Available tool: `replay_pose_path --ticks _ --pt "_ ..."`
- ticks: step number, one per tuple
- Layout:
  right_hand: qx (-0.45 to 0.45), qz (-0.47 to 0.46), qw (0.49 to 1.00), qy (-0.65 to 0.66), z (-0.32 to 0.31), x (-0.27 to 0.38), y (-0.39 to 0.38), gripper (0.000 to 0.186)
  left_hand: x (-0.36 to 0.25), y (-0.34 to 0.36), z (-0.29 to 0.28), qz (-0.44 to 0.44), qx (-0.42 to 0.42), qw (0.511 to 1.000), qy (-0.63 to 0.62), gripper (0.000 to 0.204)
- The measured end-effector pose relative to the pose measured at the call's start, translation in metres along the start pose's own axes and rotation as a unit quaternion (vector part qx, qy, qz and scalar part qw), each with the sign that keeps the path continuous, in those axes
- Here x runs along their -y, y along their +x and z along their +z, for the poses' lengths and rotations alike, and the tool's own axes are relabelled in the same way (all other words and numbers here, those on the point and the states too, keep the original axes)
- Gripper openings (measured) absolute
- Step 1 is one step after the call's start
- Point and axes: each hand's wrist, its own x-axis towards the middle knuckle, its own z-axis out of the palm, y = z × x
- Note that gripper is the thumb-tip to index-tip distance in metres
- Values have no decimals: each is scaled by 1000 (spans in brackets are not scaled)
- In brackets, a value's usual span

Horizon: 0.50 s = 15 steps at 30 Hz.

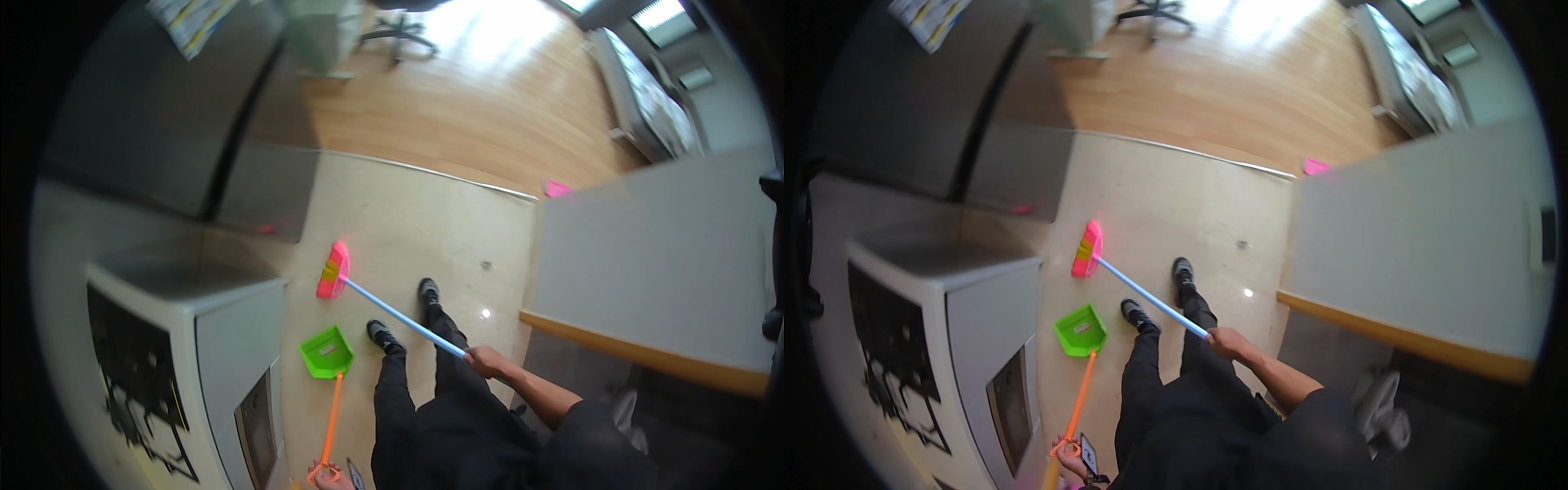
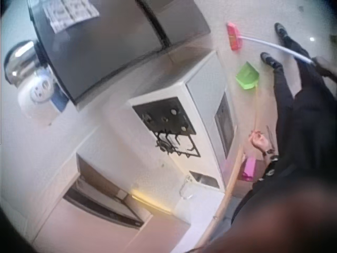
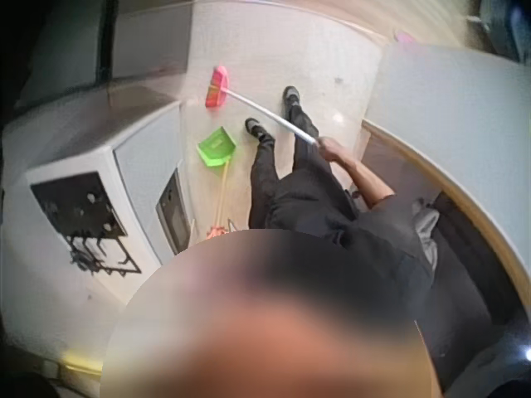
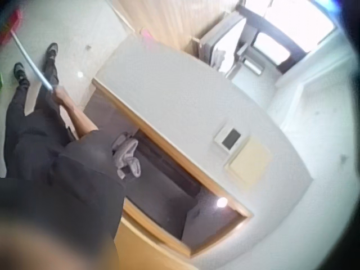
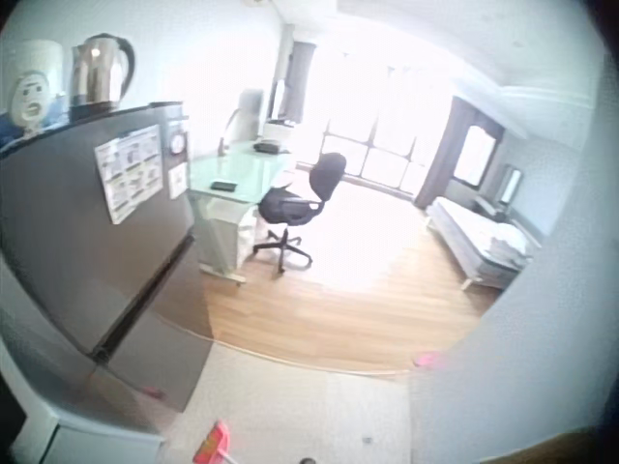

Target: The person sweeps debris into a dustpan, then kneels to install a metal transition strip along the seam between wood and tile flooring. They align and press the strip into place along the edge of a refrigerator and across the room.

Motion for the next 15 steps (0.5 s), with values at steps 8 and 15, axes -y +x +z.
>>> replay_pose_path --ticks 8,15 --pt "-119 129 964 201 22 -91 -167 34 -18 41 47 17 107 991 76 31" --pt "-349 108 905 217 30 -183 -81 35 -51 61 77 -36 235 957 164 32"
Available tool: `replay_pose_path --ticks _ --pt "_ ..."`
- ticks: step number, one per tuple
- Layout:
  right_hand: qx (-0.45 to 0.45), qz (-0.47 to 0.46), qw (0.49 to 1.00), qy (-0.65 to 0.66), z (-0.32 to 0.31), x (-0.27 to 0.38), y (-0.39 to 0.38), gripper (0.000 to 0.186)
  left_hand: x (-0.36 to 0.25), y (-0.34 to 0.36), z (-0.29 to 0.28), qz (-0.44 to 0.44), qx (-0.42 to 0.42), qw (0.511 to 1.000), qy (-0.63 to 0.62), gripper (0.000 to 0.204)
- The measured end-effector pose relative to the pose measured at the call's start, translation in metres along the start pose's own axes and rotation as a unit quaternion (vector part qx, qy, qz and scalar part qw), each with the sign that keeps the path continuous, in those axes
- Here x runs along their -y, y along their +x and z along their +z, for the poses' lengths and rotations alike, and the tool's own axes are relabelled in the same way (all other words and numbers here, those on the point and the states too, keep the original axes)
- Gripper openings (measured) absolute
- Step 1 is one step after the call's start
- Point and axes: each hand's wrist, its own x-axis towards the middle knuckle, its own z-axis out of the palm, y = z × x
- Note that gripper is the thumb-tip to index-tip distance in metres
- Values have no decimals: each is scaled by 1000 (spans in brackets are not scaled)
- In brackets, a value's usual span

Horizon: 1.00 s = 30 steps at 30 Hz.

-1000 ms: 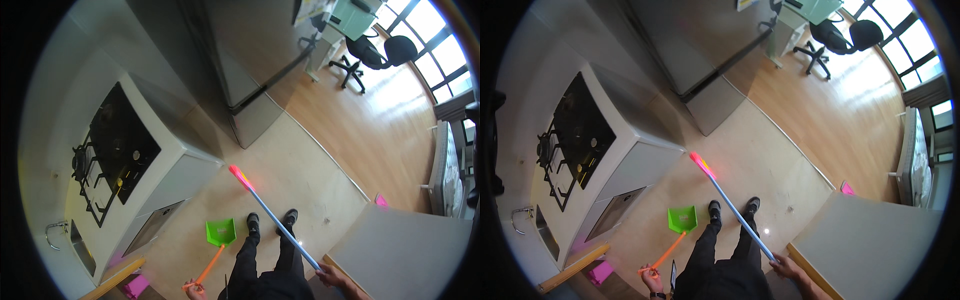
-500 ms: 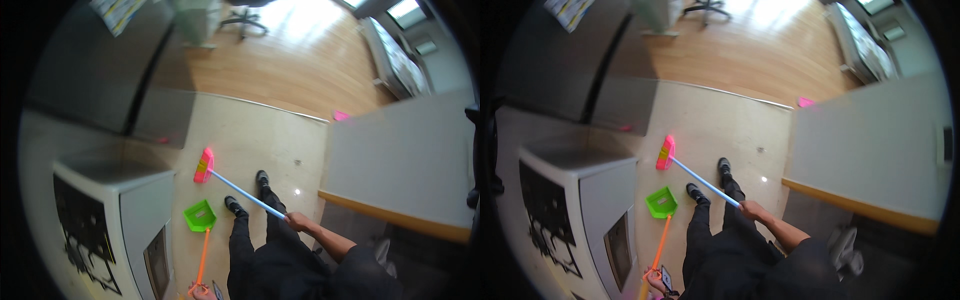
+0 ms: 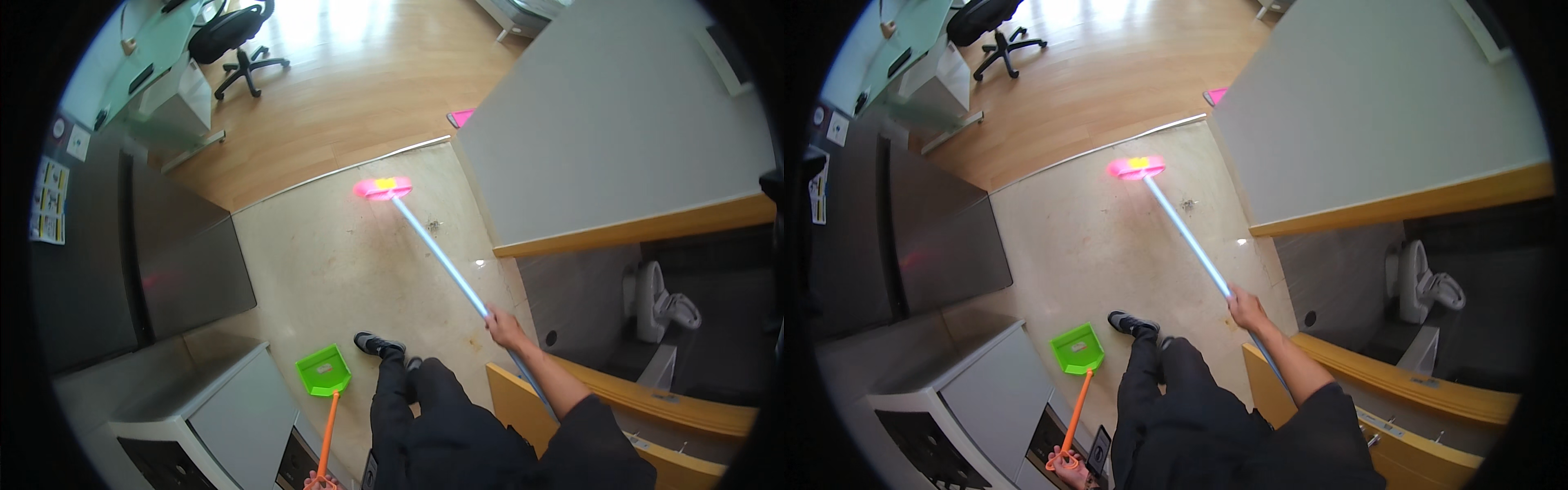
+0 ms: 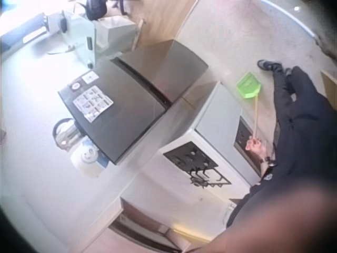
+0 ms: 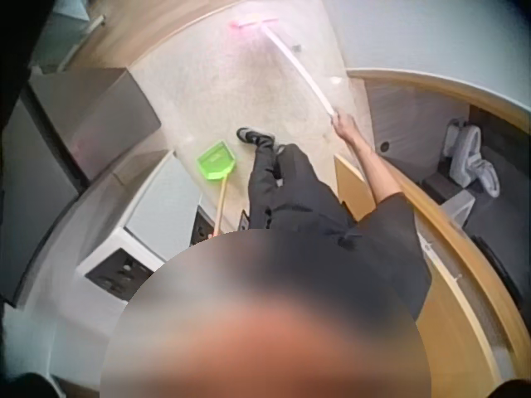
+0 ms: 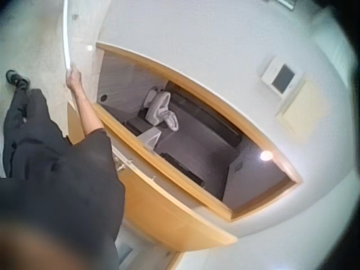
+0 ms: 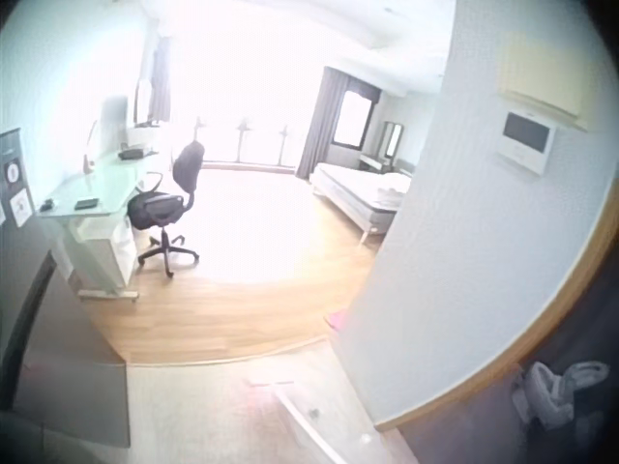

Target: The person sweeps debris into a dustpan, then kneels to install a metal transition strip along the seam between wood and tile flooring. They align and press the strip into place along the edge of a refrigerator and across the room.

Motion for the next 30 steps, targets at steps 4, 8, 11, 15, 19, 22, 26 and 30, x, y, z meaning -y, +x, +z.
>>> replay_pose_path --ticks 4,8,11,15,19,22,26,30 --pt "2 123 992 18 6 -9 98 45 -8 -4 0 21 7 1000 21 33" --pt "-35 176 962 -207 34 -19 146 56 -12 -24 -21 37 -34 999 -6 33" --pt "-55 153 983 -90 85 -24 114 51 -15 -51 -57 49 -32 998 -8 32" --pt "-20 89 990 -111 150 2 17 65 -10 -65 -103 54 33 998 8 30" --pt "88 -25 973 -213 171 35 -106 71 -8 -65 -127 53 40 998 13 25" --pt "124 -67 970 -200 186 46 -194 59 -4 -73 -140 64 14 998 -12 23" --pt "220 -164 925 -262 206 27 -293 46 -8 -88 -163 44 7 998 -40 21" --pt "249 -35 958 -137 199 -2 -367 35 -7 -92 -202 42 -5 997 -65 23"
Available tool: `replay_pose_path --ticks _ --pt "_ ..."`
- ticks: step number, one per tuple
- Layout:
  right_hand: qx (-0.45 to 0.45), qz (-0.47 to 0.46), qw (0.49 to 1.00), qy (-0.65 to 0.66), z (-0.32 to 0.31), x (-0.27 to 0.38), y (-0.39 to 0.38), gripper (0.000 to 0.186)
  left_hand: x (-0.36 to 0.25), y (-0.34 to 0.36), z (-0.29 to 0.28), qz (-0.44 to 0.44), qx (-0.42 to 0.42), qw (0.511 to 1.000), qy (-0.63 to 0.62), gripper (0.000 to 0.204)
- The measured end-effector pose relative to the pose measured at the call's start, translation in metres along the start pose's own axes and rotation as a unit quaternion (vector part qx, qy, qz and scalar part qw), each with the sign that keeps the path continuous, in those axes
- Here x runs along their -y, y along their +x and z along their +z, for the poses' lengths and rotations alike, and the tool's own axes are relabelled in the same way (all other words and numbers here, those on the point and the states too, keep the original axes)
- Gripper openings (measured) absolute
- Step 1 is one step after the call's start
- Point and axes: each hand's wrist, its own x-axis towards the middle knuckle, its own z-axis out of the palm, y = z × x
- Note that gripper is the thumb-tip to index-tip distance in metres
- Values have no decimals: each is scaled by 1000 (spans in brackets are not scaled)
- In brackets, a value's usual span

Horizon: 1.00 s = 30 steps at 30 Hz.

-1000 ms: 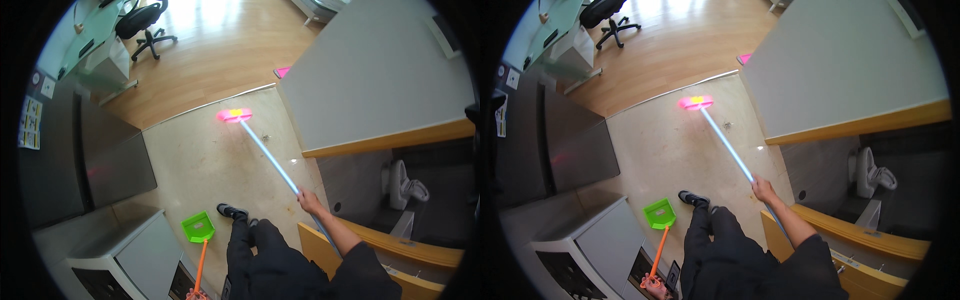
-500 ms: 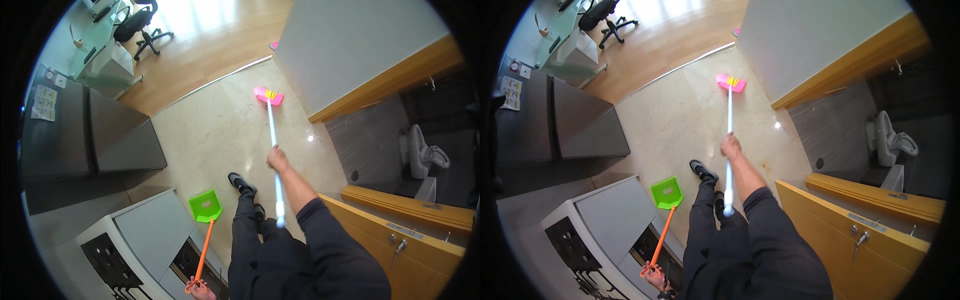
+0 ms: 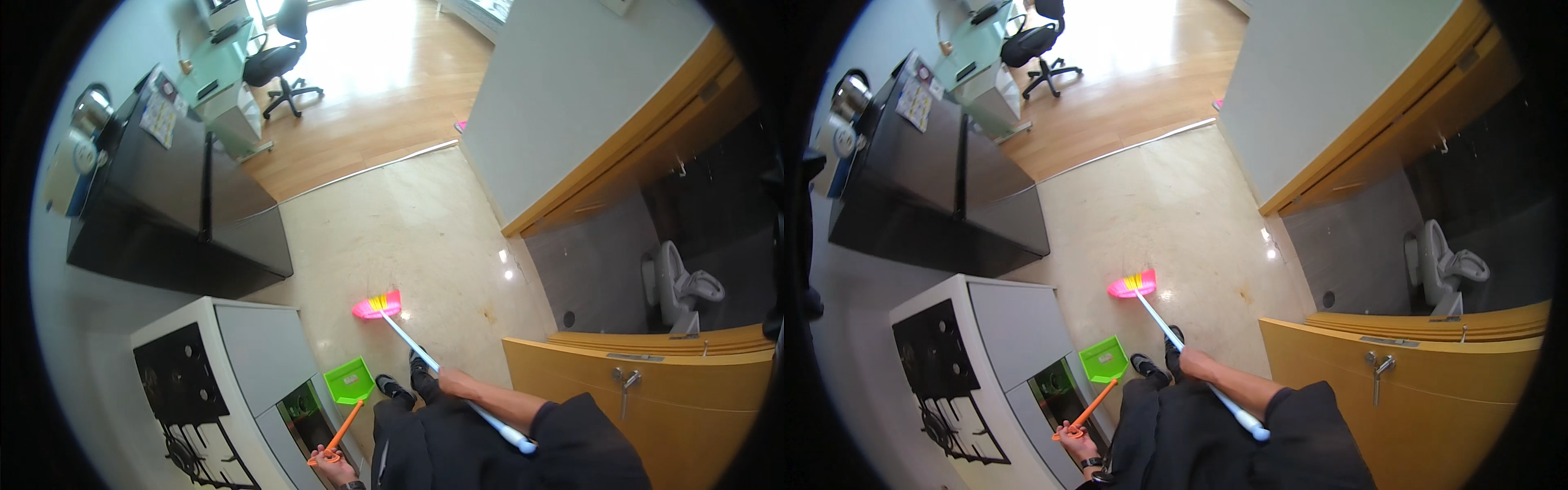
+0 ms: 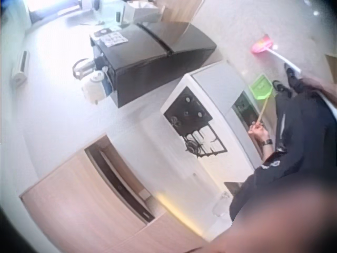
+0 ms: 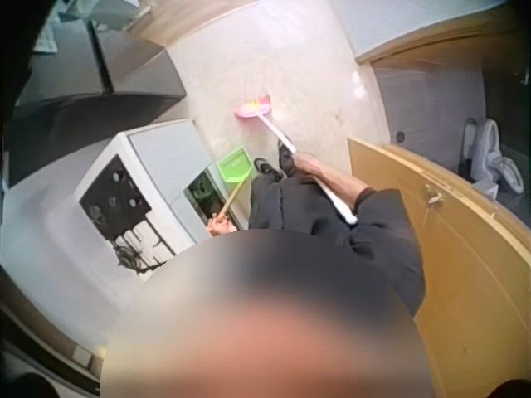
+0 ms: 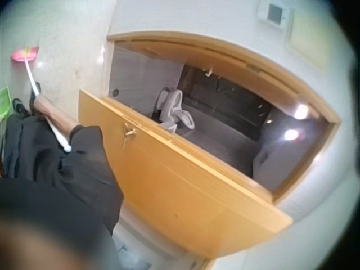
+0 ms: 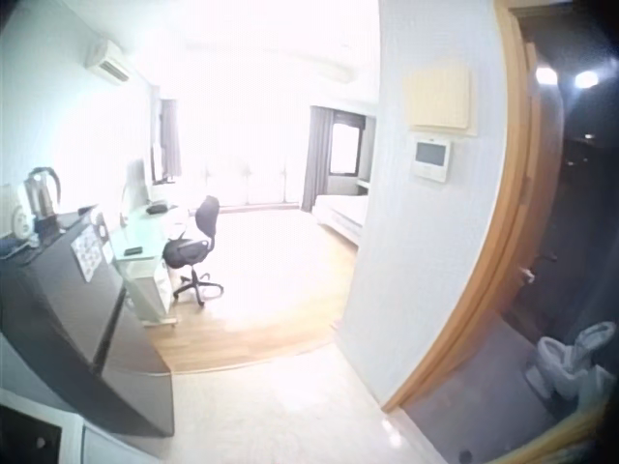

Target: The person sweeps debris into a dustpan, then kneels to install a metal transition strip along the seam between wood and tile flooring. They align and press the strip into place along the edge of a refrigerator and across the room.

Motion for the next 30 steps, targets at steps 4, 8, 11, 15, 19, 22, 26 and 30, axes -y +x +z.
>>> replay_pose_path --ticks 4,8,11,15,19,22,26,30 --pt "43 -32 997 -50 -17 -3 -79 38 8 -8 -43 9 -30 999 -21 20" --pt "18 -59 988 -140 -53 8 -103 45 19 -28 -67 28 -77 995 -57 21" --pt "-40 -99 981 -161 -90 24 -54 45 24 -51 -74 26 -117 990 -72 26" --pt "-91 -119 972 -182 -149 69 58 37 43 -93 -83 64 -151 982 -96 31" --pt "-126 -96 972 -174 -199 118 184 31 81 -167 -96 82 -239 961 -110 32" --pt "-200 -79 955 -205 -207 157 289 31 107 -214 -101 101 -278 946 -131 34" --pt "-179 -120 924 -317 -212 161 389 30 142 -271 -113 92 -325 934 -117 38" --pt "-91 -227 800 -547 -150 96 396 26 184 -304 -129 85 -373 910 -158 40"
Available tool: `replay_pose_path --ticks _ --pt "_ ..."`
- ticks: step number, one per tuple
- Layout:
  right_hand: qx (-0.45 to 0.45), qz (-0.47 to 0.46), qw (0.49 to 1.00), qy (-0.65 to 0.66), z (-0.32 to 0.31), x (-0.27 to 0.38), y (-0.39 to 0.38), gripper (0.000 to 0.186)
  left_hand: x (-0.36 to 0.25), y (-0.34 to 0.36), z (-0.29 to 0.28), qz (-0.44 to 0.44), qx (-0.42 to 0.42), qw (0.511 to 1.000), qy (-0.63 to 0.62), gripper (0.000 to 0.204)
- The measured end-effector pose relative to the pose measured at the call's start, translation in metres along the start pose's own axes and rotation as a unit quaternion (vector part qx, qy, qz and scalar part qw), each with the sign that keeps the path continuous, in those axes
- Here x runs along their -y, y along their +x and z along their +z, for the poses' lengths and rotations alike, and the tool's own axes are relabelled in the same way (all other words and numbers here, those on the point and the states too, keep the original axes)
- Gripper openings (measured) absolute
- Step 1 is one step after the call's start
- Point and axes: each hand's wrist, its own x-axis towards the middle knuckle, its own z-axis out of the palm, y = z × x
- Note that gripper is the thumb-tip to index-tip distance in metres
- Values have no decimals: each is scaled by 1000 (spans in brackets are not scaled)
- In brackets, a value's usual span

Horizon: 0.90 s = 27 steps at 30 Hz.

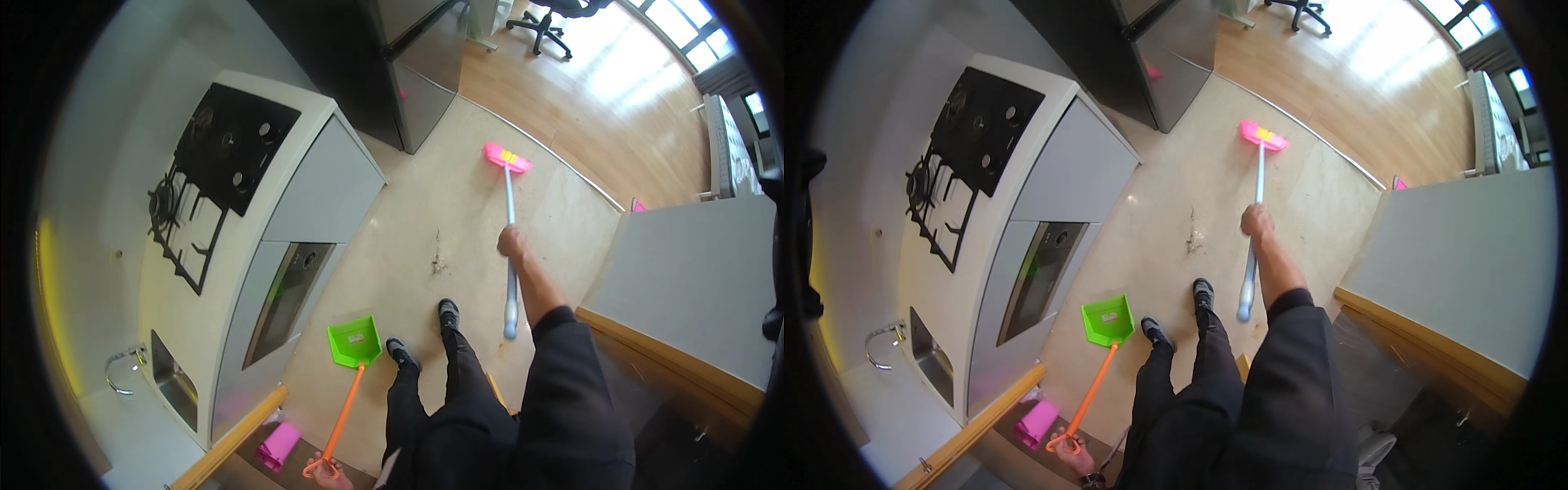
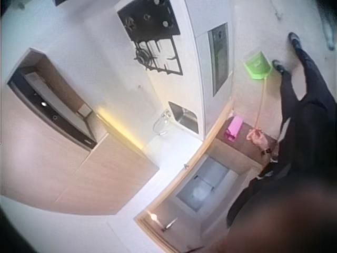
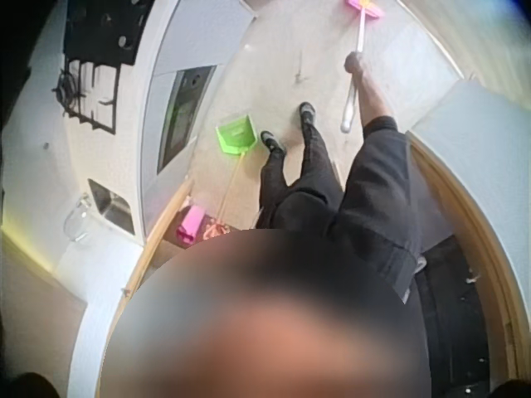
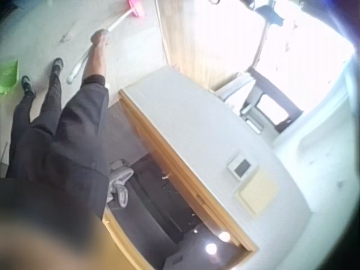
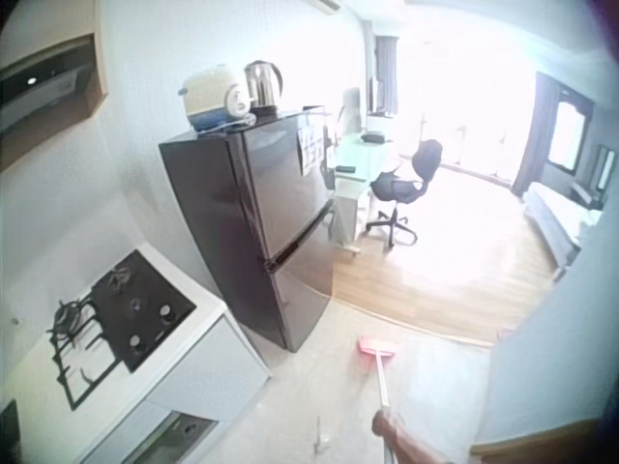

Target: The person sweeps debris into a dustpan, then kneels to install a metal transition strip along the seam between wood and tile flooring. They align and press the strip into place along the edge of a refrigerator and across the room.

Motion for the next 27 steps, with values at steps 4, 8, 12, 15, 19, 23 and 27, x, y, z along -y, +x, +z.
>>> replay_pose_path --ticks 4,8,12,15,19,23,27 --pt "-312 -33 933 -178 76 58 -145 37 30 1 -30 -33 0 999 -24 44" --pt "28 -1 987 157 43 93 -259 48 74 31 -30 -74 -34 991 -101 41" --pt "216 -78 966 120 12 152 -362 49 95 40 -54 -90 24 991 -101 22" --pt "244 -79 950 181 -12 174 -421 52 97 34 -63 -103 -66 986 -114 26" --pt "196 -146 944 219 -54 169 -455 41 93 44 -54 -81 0 990 -112 19" --pt "158 -198 948 193 -86 132 -498 36 96 30 -62 -53 -32 992 -109 13" --pt "149 -144 960 190 -113 83 -476 49 104 8 -43 -22 -27 991 -128 13"
